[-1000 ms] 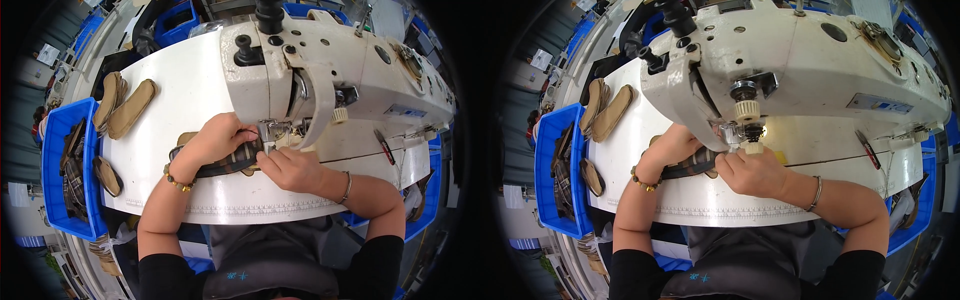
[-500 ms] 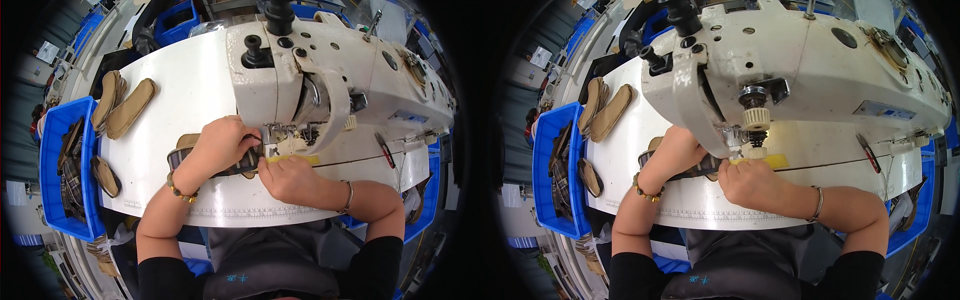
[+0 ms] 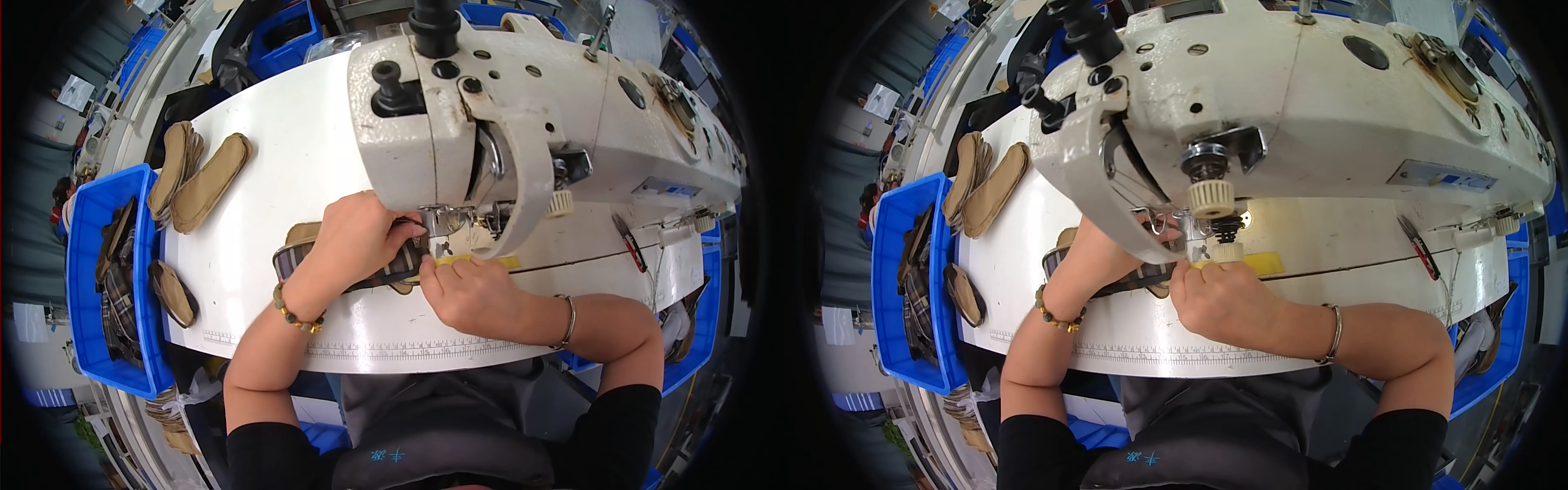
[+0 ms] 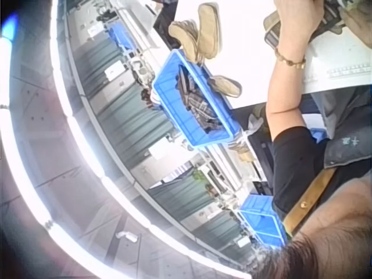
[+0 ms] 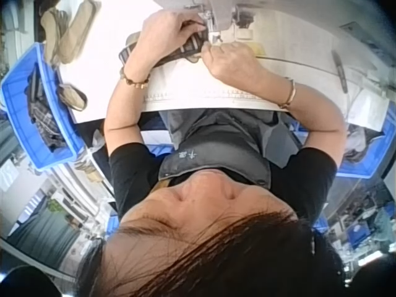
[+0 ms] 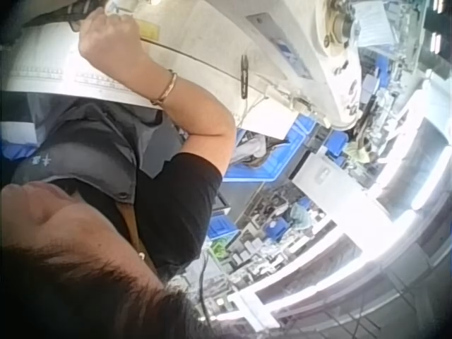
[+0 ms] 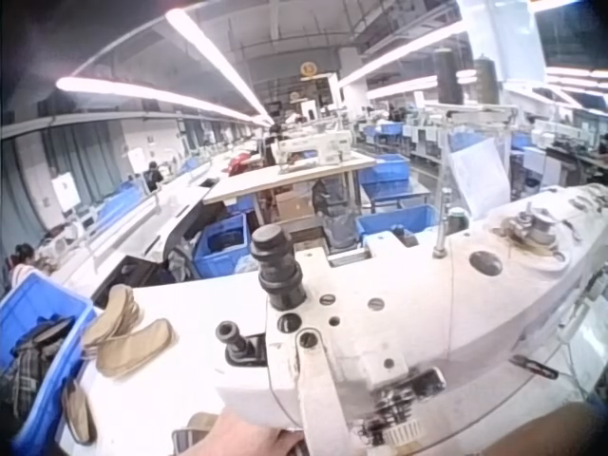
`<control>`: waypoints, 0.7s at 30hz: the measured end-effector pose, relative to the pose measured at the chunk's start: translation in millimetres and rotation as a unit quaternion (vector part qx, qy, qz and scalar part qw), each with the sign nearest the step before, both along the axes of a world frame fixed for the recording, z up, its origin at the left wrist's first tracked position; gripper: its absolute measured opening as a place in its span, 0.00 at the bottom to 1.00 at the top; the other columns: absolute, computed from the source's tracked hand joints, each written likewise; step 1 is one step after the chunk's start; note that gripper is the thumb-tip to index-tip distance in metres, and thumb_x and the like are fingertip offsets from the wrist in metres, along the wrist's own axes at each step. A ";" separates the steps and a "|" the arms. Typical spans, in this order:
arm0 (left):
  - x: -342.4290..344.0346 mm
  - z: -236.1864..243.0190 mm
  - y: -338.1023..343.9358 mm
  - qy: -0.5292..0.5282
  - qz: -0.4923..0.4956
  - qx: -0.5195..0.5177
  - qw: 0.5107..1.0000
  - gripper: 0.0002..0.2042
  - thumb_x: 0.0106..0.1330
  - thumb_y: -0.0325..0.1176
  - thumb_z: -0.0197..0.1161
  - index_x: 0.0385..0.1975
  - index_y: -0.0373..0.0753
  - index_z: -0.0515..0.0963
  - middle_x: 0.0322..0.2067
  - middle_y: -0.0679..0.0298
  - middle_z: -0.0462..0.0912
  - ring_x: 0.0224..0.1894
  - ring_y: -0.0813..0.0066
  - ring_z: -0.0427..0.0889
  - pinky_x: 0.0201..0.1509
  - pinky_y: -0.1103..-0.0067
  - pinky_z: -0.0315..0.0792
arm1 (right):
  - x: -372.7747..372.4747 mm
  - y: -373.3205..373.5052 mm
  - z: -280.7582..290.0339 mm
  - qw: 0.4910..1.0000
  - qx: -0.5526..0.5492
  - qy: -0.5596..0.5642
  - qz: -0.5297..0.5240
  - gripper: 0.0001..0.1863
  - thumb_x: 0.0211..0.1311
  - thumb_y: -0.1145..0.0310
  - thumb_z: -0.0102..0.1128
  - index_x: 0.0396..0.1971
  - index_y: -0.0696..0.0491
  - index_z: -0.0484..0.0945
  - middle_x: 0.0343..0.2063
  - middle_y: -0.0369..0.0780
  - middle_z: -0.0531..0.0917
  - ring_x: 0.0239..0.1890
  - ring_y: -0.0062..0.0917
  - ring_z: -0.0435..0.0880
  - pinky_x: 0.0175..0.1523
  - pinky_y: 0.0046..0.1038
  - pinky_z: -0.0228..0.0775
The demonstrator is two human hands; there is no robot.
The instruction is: Sewing fabric components of shoes using an industrial sewing machine.
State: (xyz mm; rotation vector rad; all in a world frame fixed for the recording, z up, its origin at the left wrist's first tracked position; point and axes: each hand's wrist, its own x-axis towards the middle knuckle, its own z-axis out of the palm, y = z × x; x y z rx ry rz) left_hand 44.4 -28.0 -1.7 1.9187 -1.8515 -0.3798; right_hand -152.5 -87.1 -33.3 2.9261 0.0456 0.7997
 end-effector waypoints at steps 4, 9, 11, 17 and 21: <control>-4.4 5.0 -0.2 0.012 0.024 0.030 0.999 0.05 0.55 0.36 0.69 0.29 0.45 0.86 0.25 0.62 0.85 0.30 0.60 0.83 0.33 0.70 0.76 | -0.2 1.7 1.2 1.000 0.011 0.013 -0.005 0.15 0.41 0.73 0.59 0.31 0.65 0.81 0.14 0.32 0.72 0.16 0.17 0.74 0.17 0.20 0.65; -9.4 9.5 -1.9 -0.010 0.036 0.041 0.998 0.05 0.55 0.35 0.70 0.29 0.44 0.85 0.25 0.62 0.85 0.30 0.61 0.84 0.33 0.70 0.76 | -1.3 3.2 5.3 0.999 0.018 0.024 -0.016 0.14 0.42 0.74 0.61 0.31 0.65 0.81 0.13 0.33 0.73 0.15 0.17 0.75 0.17 0.20 0.65; -10.2 8.5 -1.7 -0.020 0.049 0.056 0.997 0.06 0.55 0.35 0.70 0.31 0.44 0.85 0.26 0.63 0.85 0.31 0.61 0.84 0.34 0.70 0.76 | -1.0 3.8 5.6 0.999 0.017 0.025 -0.013 0.14 0.43 0.74 0.61 0.31 0.66 0.81 0.12 0.33 0.72 0.14 0.18 0.75 0.16 0.21 0.64; -16.6 19.9 -4.9 0.017 0.110 0.120 0.986 0.11 0.54 0.33 0.71 0.37 0.41 0.82 0.28 0.64 0.85 0.34 0.60 0.84 0.36 0.68 0.76 | -4.7 5.8 1.4 0.998 0.006 0.054 -0.013 0.18 0.43 0.74 0.60 0.37 0.67 0.81 0.12 0.33 0.72 0.14 0.19 0.73 0.17 0.23 0.62; -12.3 3.8 -5.2 0.016 0.073 0.062 0.995 0.12 0.58 0.40 0.69 0.34 0.38 0.83 0.26 0.58 0.84 0.30 0.58 0.83 0.34 0.69 0.75 | -4.6 4.3 3.0 0.999 -0.012 0.046 -0.021 0.17 0.44 0.74 0.62 0.35 0.67 0.83 0.09 0.32 0.70 0.12 0.18 0.72 0.16 0.22 0.58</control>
